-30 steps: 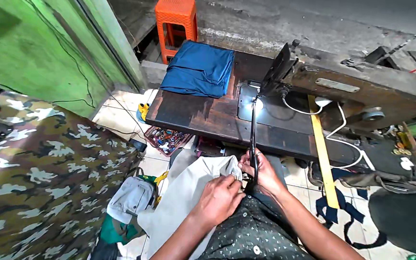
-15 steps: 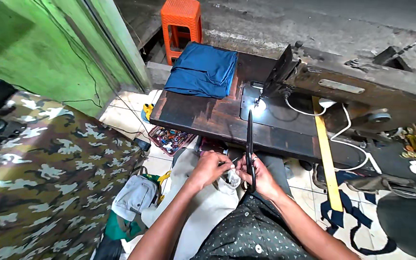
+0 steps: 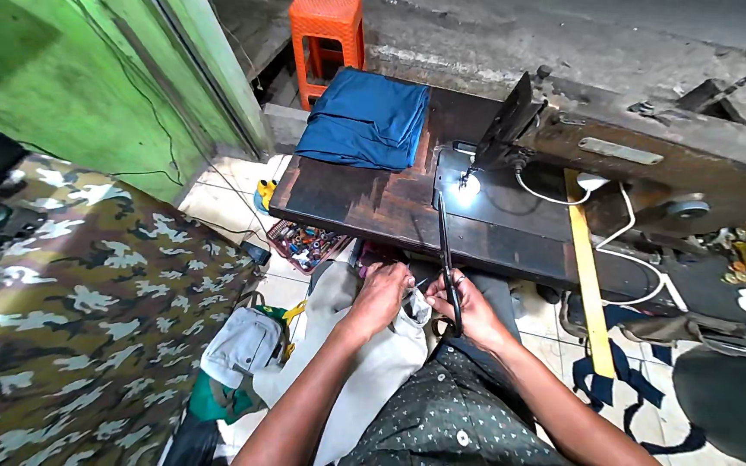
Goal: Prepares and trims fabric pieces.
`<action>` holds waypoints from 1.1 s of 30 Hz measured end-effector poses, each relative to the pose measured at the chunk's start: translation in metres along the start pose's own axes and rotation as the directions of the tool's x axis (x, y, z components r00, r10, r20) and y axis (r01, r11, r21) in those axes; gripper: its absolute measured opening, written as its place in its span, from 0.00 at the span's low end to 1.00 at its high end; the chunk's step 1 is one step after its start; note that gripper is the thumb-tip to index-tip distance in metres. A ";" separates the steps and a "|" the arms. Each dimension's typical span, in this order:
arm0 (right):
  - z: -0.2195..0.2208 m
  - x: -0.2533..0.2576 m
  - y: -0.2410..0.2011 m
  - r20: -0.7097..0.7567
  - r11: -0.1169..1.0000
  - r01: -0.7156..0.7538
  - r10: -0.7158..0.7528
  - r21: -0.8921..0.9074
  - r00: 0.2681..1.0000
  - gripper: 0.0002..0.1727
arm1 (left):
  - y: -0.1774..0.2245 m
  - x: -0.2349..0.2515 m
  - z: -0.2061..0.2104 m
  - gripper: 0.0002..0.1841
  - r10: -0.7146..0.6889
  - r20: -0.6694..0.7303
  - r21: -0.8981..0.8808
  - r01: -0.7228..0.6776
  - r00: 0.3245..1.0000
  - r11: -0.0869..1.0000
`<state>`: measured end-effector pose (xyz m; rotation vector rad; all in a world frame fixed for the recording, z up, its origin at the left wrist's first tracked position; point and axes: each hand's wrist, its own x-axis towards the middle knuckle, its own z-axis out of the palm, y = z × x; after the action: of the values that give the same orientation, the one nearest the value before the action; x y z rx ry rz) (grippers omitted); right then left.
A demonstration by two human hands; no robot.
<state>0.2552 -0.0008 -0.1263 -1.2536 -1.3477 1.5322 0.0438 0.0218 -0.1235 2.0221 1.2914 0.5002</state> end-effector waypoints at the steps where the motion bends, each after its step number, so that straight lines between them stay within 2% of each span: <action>1: -0.008 -0.004 -0.003 0.000 0.997 -0.025 0.025 -0.069 1.000 0.19 | 0.001 0.001 0.002 0.18 -0.038 0.027 -0.017 0.039 0.999 0.999; 3: -0.032 -0.016 -0.009 0.010 0.954 -0.054 0.060 -0.294 0.998 0.22 | -0.001 0.001 0.006 0.18 -0.090 0.028 -0.070 0.091 0.996 0.993; 4: -0.048 -0.024 -0.012 0.025 0.888 -0.020 0.036 -0.459 0.999 0.23 | -0.002 0.000 0.009 0.18 -0.096 0.015 -0.086 0.097 0.995 0.992; 7: -0.091 -0.048 -0.028 0.165 0.519 0.175 -0.065 -0.837 0.984 0.36 | -0.004 0.001 0.012 0.18 -0.077 -0.018 -0.094 0.075 0.997 0.993; 9: -0.106 -0.056 -0.038 0.236 0.228 0.248 -0.080 -0.941 0.968 0.46 | -0.006 0.002 0.015 0.17 -0.056 -0.039 -0.097 0.052 0.998 0.994; 10: -0.109 -0.057 -0.045 0.251 0.126 0.256 -0.049 -0.959 0.967 0.48 | -0.006 0.004 0.016 0.17 -0.046 -0.044 -0.101 0.042 0.998 0.994; 11: -0.111 -0.056 -0.051 0.267 0.051 0.267 -0.018 -0.962 0.964 0.48 | -0.006 0.005 0.018 0.16 -0.036 -0.051 -0.103 0.030 0.998 0.994; 14: -0.111 -0.046 -0.065 0.316 -0.073 0.319 0.044 -0.945 0.948 0.44 | -0.004 0.007 0.022 0.16 -0.008 -0.055 -0.078 0.004 0.998 0.997; 21: -0.095 -0.021 -0.095 0.454 -0.226 0.472 0.130 -0.852 0.882 0.31 | 0.000 0.008 0.023 0.16 0.003 -0.015 0.013 -0.003 1.000 1.000; 25: -0.102 -0.022 -0.095 0.446 -0.194 0.461 0.120 -0.866 0.887 0.31 | -0.003 0.008 0.024 0.16 -0.010 -0.025 0.001 0.010 1.000 1.000; 29: -0.112 -0.030 -0.087 0.406 -0.133 0.411 0.065 -0.902 0.912 0.38 | -0.006 0.009 0.025 0.17 -0.015 -0.015 -0.010 0.014 1.000 1.000; 33: -0.112 -0.031 -0.089 0.366 -0.108 0.383 0.148 -0.917 0.919 0.41 | -0.005 0.011 0.026 0.17 -0.024 0.010 -0.008 0.024 1.000 1.000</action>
<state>0.3645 0.0166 -0.0301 -1.5073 -3.1242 0.1770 0.0616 0.0242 -0.1452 1.9978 1.3037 0.4833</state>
